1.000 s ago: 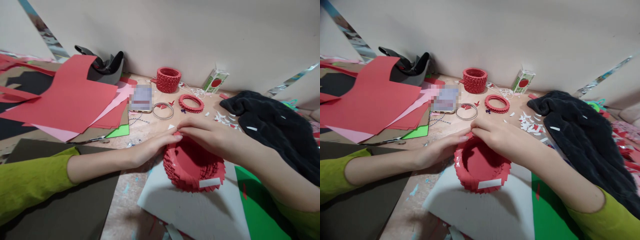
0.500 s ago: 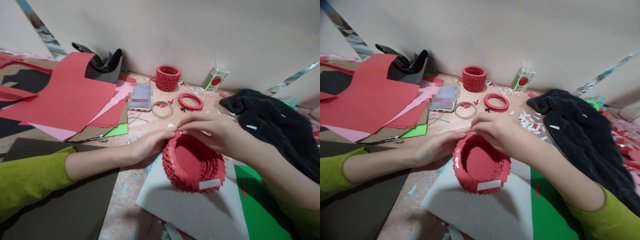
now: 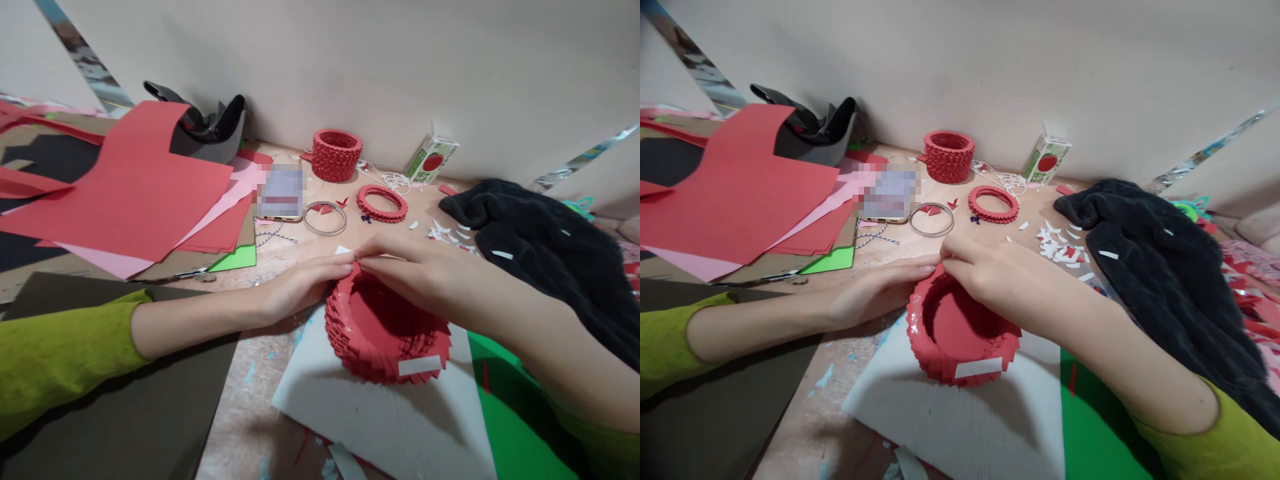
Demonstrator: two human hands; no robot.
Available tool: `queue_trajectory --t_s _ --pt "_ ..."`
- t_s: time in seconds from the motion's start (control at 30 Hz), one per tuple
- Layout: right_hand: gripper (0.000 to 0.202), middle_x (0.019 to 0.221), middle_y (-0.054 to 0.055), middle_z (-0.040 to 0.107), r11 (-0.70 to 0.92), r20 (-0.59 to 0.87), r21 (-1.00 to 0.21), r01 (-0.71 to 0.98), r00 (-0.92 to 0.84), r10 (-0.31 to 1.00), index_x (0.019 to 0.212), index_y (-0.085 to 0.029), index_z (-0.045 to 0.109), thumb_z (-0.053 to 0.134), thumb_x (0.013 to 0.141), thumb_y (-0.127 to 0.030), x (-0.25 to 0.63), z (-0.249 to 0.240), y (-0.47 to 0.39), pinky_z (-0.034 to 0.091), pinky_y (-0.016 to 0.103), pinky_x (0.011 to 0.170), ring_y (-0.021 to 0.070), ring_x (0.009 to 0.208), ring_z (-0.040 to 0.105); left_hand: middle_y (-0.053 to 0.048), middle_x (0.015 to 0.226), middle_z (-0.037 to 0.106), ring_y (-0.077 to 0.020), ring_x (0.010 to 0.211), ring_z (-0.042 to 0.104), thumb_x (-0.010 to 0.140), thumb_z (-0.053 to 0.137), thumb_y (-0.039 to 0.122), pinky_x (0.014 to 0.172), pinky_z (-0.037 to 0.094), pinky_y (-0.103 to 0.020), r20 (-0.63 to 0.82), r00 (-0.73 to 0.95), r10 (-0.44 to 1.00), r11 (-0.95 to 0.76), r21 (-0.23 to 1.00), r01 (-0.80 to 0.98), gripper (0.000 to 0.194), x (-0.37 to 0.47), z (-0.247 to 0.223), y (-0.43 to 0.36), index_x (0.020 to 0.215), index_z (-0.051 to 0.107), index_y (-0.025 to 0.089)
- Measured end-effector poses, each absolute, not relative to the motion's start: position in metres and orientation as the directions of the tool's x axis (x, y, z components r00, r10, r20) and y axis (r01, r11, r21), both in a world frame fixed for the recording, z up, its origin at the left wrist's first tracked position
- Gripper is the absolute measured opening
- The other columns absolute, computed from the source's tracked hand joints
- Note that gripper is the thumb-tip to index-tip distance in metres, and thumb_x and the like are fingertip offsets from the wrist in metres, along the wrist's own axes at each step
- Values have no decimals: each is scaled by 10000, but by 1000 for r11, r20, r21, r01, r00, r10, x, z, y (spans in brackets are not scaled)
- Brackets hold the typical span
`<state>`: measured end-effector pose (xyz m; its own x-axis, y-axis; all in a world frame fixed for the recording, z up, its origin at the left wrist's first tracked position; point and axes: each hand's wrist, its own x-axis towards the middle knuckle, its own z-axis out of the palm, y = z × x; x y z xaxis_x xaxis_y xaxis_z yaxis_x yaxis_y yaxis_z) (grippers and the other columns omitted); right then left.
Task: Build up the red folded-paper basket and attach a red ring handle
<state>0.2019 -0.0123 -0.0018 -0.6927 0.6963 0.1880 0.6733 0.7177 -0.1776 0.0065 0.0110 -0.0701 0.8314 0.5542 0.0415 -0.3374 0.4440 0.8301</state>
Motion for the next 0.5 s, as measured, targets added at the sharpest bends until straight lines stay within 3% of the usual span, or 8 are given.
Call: queue_trajectory --t_s 0.17,0.33,0.5 --pt "225 972 93 697 715 139 -145 684 -701 699 1022 -213 665 450 958 -202 198 3 -14 532 364 772 251 887 663 -100 1309 629 -249 1304 483 960 400 151 1120 290 -420 65 833 550 437 828 -353 381 7 -71 12 1298 575 148" --pt "236 1014 94 690 751 205 -150 643 -723 660 958 -205 686 450 959 -192 201 -2 -8 535 338 759 225 885 660 -95 1356 593 -261 1305 478 961 396 154 1116 298 -426 39 830 557 444 830 -338 382 6 -70 12 1296 579 148" --pt "206 1031 86 692 777 293 -276 566 -720 629 933 -173 712 506 940 -177 206 0 -2 532 301 752 189 890 661 -101 1340 604 -268 1311 468 970 383 177 1118 296 -440 19 831 556 438 843 -312 391 7 -66 11 1310 573 147"
